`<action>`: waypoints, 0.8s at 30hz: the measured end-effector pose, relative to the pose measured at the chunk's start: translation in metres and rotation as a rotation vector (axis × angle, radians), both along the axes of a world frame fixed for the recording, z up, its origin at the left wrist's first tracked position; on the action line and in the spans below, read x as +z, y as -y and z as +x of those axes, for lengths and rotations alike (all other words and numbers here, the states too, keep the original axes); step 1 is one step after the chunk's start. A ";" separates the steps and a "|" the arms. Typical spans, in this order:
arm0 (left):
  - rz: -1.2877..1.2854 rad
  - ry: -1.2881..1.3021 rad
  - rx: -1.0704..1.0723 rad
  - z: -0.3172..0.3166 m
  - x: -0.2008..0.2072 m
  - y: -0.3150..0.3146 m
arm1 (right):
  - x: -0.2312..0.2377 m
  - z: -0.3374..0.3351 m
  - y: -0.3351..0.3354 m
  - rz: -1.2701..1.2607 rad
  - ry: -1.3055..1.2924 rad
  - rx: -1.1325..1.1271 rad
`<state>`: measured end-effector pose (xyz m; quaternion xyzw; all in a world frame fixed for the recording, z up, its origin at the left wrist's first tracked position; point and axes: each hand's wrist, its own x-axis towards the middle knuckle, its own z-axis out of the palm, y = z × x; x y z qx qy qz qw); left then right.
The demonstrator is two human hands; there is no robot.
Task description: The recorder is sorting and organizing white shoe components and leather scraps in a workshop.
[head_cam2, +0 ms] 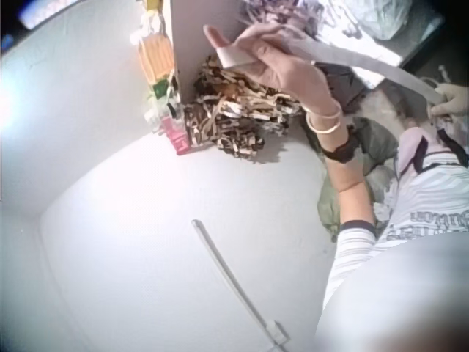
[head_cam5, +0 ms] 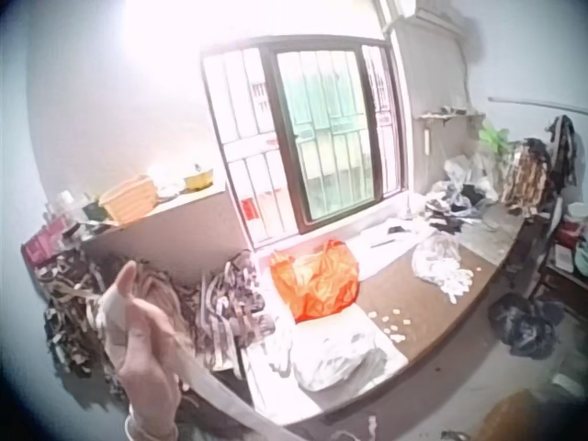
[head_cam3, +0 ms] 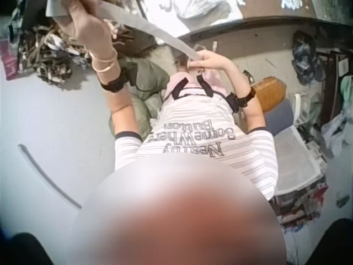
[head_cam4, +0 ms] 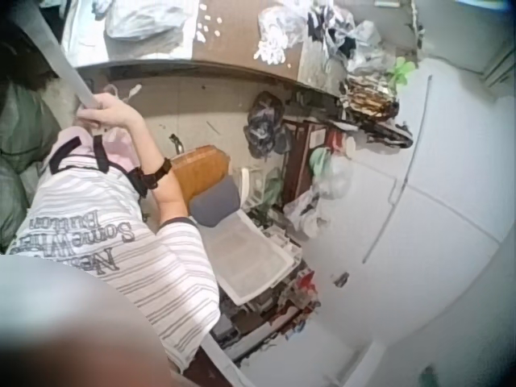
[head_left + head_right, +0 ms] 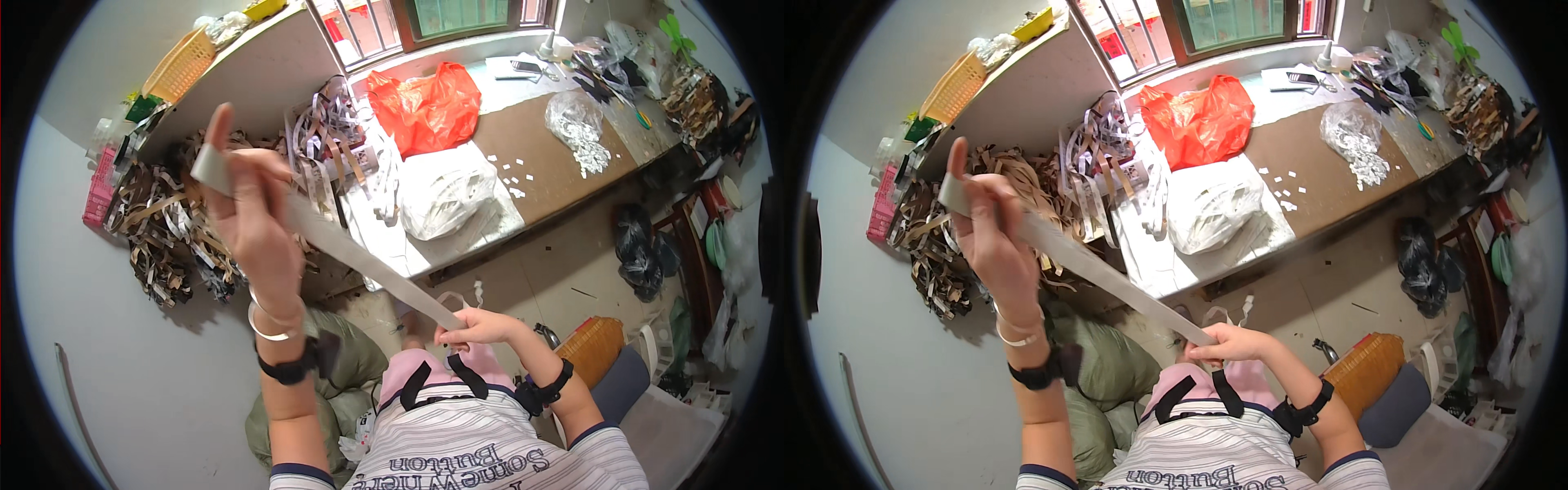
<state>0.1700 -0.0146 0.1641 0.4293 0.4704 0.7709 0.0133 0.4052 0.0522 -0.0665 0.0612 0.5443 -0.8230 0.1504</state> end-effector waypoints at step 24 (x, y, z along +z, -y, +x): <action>-0.633 0.543 -0.722 0.047 -0.147 0.075 | 0.037 0.014 0.020 0.133 0.359 0.172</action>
